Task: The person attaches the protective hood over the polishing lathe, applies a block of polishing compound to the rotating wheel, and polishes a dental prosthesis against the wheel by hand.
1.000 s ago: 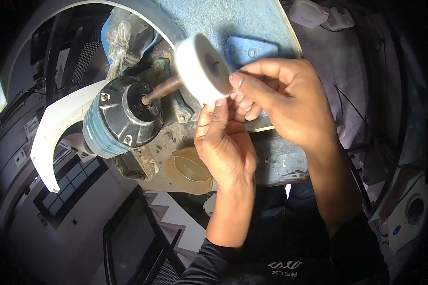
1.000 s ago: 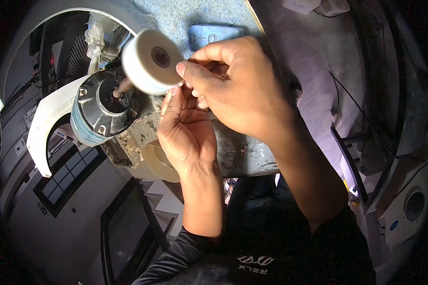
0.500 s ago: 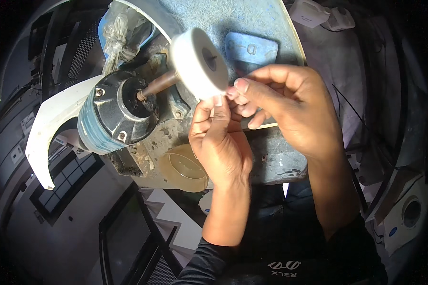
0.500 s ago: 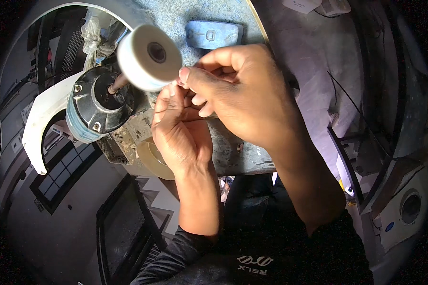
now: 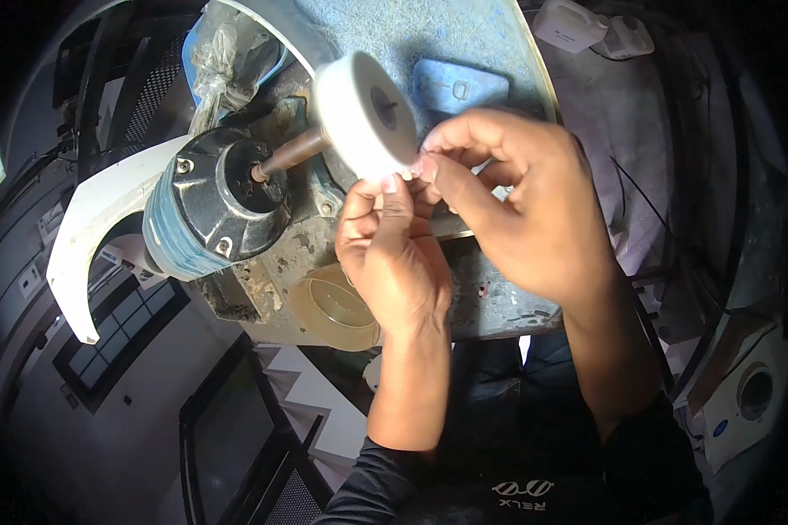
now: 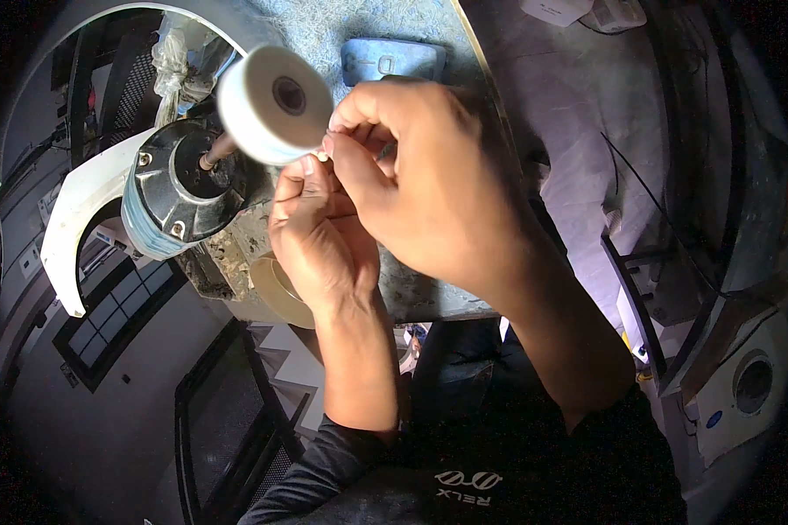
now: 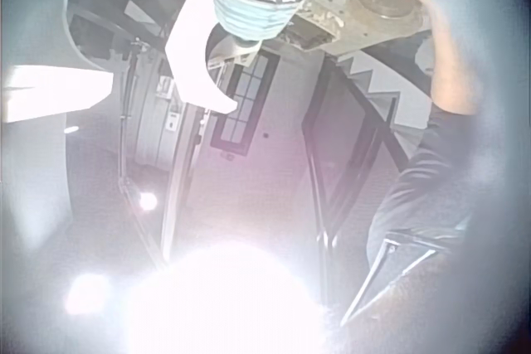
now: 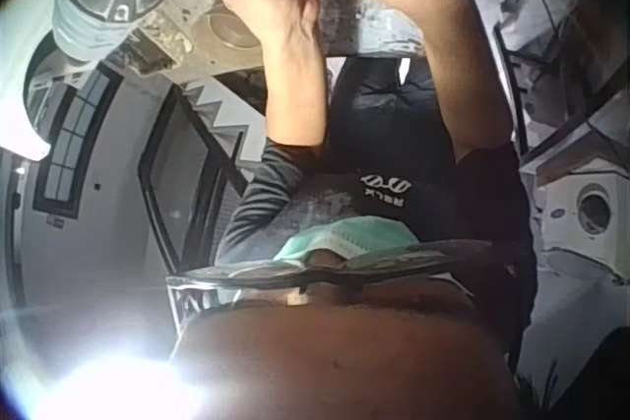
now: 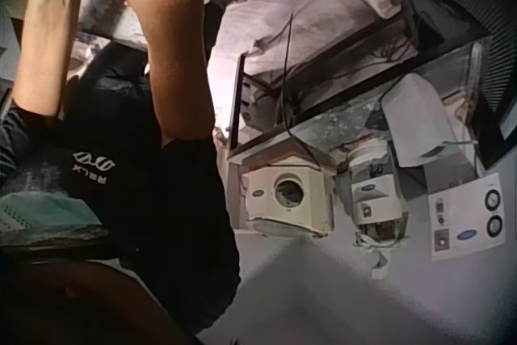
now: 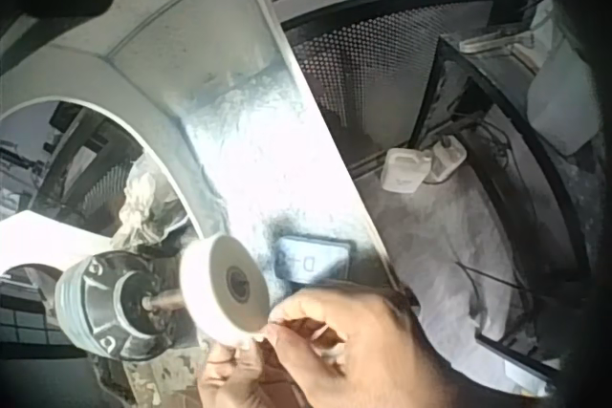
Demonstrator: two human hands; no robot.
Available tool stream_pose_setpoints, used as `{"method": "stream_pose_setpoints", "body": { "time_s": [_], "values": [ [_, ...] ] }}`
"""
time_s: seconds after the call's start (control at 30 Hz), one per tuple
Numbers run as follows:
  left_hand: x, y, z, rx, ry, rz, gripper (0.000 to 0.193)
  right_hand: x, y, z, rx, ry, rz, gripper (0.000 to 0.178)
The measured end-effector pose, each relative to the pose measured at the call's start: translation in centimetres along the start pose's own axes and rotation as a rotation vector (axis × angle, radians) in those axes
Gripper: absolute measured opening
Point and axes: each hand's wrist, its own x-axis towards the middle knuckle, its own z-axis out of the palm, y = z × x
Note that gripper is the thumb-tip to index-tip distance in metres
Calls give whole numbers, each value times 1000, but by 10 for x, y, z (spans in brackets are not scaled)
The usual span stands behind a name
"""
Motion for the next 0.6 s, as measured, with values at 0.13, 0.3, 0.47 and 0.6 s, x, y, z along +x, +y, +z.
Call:
{"method": "stream_pose_setpoints", "body": {
  "time_s": [0.13,0.3,0.47,0.6],
  "values": [
    [-8,-8,2,-26,-8,31,9,-9,3,-8,-96,29,-209,11],
    [-2,-8,2,-13,-15,7,7,-1,4,-7,-167,17,-169,11],
    [-3,-5,7,-1,-28,46,7,-2,9,-5,-134,18,-140,11],
    [-4,-8,6,100,-46,145,7,-6,15,-4,240,80,-29,10]
  ]
}}
